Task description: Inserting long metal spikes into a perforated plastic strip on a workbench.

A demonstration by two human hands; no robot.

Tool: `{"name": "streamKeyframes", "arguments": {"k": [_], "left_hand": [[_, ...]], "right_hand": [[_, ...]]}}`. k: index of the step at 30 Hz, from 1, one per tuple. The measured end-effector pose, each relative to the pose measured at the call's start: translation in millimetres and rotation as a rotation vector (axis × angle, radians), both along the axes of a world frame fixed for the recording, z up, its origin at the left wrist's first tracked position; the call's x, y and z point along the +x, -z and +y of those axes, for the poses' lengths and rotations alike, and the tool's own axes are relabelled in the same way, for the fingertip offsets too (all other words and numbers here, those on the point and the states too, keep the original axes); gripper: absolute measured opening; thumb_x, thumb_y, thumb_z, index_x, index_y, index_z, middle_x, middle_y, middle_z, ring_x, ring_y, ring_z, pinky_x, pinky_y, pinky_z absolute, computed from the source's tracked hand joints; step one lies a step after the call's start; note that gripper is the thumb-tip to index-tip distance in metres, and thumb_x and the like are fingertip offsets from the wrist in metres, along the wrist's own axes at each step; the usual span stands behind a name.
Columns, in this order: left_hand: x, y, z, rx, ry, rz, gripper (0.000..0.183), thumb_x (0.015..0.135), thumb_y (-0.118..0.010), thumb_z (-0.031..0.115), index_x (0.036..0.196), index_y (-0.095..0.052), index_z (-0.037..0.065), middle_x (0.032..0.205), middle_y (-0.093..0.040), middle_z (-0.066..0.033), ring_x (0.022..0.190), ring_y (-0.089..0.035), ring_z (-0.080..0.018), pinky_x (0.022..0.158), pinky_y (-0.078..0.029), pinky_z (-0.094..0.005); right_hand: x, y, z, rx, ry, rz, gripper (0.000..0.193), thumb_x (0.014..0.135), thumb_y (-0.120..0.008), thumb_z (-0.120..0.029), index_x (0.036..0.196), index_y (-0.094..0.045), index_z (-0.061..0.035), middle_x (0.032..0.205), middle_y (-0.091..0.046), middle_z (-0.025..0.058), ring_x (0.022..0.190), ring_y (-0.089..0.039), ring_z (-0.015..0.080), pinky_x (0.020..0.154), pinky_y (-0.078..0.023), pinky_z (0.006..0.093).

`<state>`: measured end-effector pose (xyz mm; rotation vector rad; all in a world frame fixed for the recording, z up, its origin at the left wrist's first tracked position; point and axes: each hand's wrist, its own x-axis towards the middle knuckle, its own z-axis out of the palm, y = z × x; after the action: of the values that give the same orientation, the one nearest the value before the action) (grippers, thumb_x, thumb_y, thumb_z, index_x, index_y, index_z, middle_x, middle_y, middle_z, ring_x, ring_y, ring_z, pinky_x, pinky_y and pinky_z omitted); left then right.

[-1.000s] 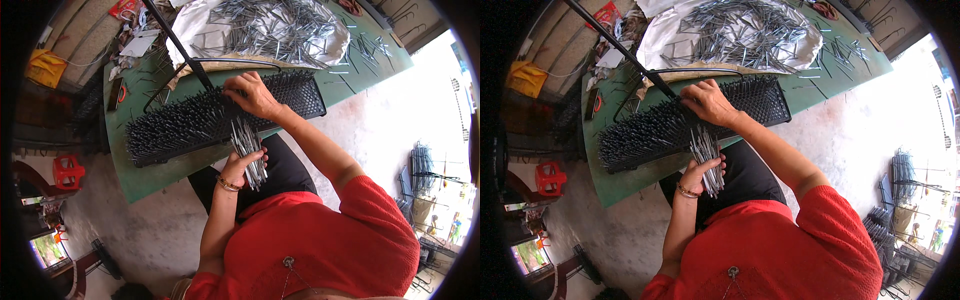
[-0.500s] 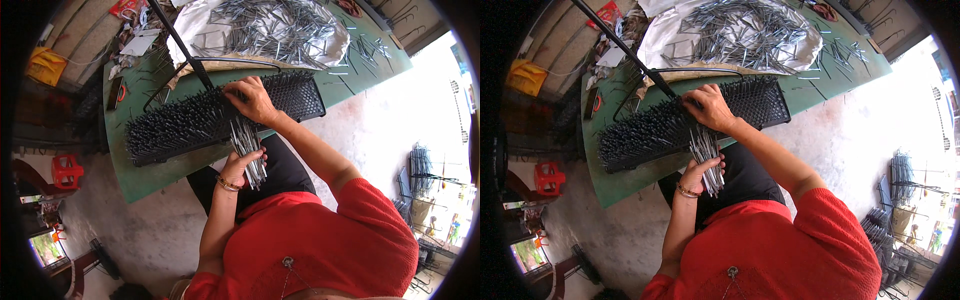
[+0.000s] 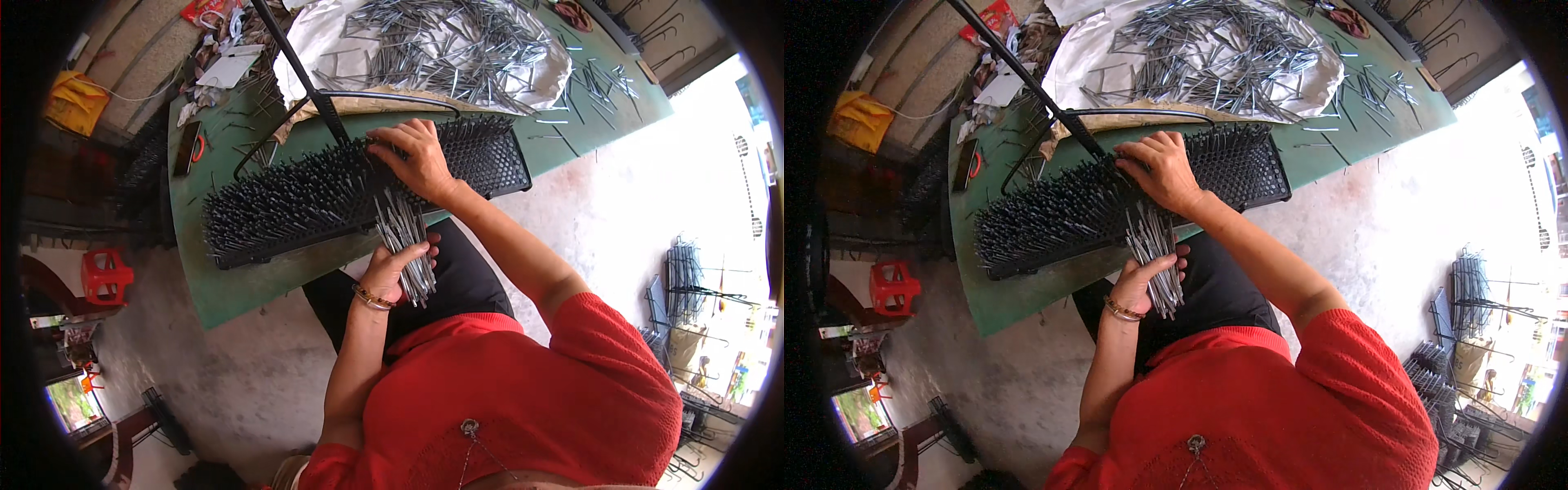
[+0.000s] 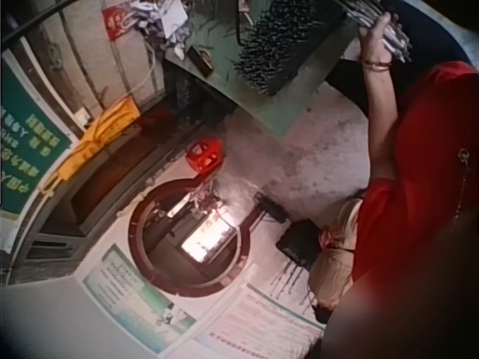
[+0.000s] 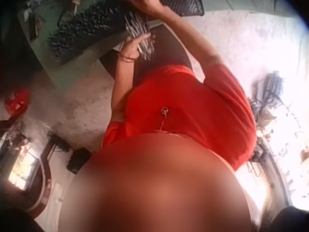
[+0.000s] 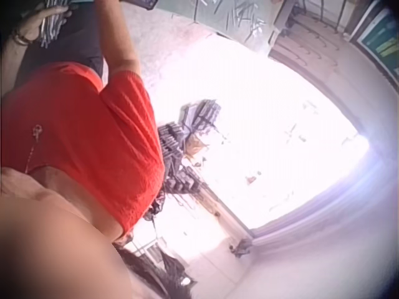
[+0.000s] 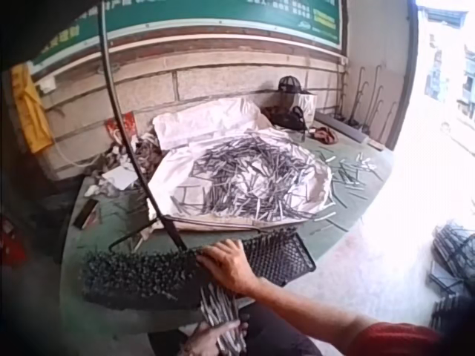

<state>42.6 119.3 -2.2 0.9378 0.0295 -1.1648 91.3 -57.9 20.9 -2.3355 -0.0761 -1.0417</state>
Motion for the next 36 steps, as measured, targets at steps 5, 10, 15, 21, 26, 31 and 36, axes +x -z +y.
{"name": "streamKeyframes", "arguments": {"k": [5,10,15,21,26,31,36], "left_hand": [[0,-6,-2,-0.015,-0.007,-0.017,0.030,0.081,-0.064,0.002,0.110,-0.056,0.002,0.098,-0.066,-0.0111,0.079,-0.064,-0.0158,0.067,-0.055,-0.0299],[1,0,-3,0.010,-0.009,-0.001,0.027,0.080,-0.064,0.002,0.107,-0.056,0.003,0.097,-0.066,-0.0110,0.076,-0.063,-0.0150,0.065,-0.055,-0.0291],[0,4,0,0.010,0.000,-0.033,0.030,0.081,-0.063,0.002,0.109,-0.055,0.004,0.094,-0.066,-0.0101,0.075,-0.063,-0.0153,0.063,-0.055,-0.0295],[0,-6,1,-0.011,0.014,-0.018,0.039,0.081,-0.062,0.002,0.118,-0.050,0.004,0.096,-0.064,-0.0099,0.079,-0.064,-0.0169,0.066,-0.055,-0.0302],[3,-10,3,-0.025,0.014,-0.053,0.044,0.082,-0.061,0.002,0.124,-0.047,0.004,0.097,-0.064,-0.0097,0.080,-0.063,-0.0160,0.067,-0.054,-0.0298],[4,-11,1,-0.013,0.008,-0.088,0.046,0.081,-0.061,0.004,0.125,-0.048,0.004,0.097,-0.063,-0.0083,0.080,-0.062,-0.0154,0.066,-0.054,-0.0309],[5,-8,4,-0.020,-0.020,-0.100,0.046,0.081,-0.061,0.004,0.125,-0.047,0.005,0.098,-0.063,-0.0082,0.081,-0.062,-0.0158,0.066,-0.055,-0.0319]], "right_hand": [[-2,-5,3,0.036,-0.005,-0.093,0.021,0.079,-0.068,-0.019,0.099,-0.066,-0.0122,0.078,-0.061,0.0009,0.077,-0.054,0.0197,0.077,-0.036,0.0340],[0,-3,3,-0.007,-0.009,-0.057,0.026,0.080,-0.067,-0.018,0.105,-0.063,-0.0138,0.077,-0.061,0.0004,0.077,-0.054,0.0189,0.079,-0.036,0.0346],[3,2,1,0.002,-0.005,-0.071,0.025,0.080,-0.067,-0.019,0.105,-0.063,-0.0142,0.076,-0.060,0.0000,0.079,-0.055,0.0188,0.079,-0.037,0.0345],[0,8,-3,-0.184,-0.007,-0.031,0.025,0.077,-0.069,-0.019,0.102,-0.066,-0.0136,0.094,-0.063,0.0012,0.085,-0.055,0.0190,0.081,-0.039,0.0348],[-6,2,-6,-0.249,-0.019,-0.050,0.025,0.077,-0.068,-0.021,0.102,-0.066,-0.0148,0.110,-0.059,0.0036,0.094,-0.053,0.0239,0.083,-0.039,0.0367],[-11,-2,-13,-0.286,-0.104,-0.015,0.025,0.077,-0.068,-0.020,0.102,-0.066,-0.0137,0.109,-0.060,0.0042,0.093,-0.054,0.0236,0.082,-0.040,0.0355],[-24,-28,-15,0.144,-0.103,0.254,0.021,0.082,-0.068,-0.023,0.094,-0.069,-0.0056,0.081,-0.065,0.0094,0.072,-0.061,0.0195,0.065,-0.046,0.0308]]}}
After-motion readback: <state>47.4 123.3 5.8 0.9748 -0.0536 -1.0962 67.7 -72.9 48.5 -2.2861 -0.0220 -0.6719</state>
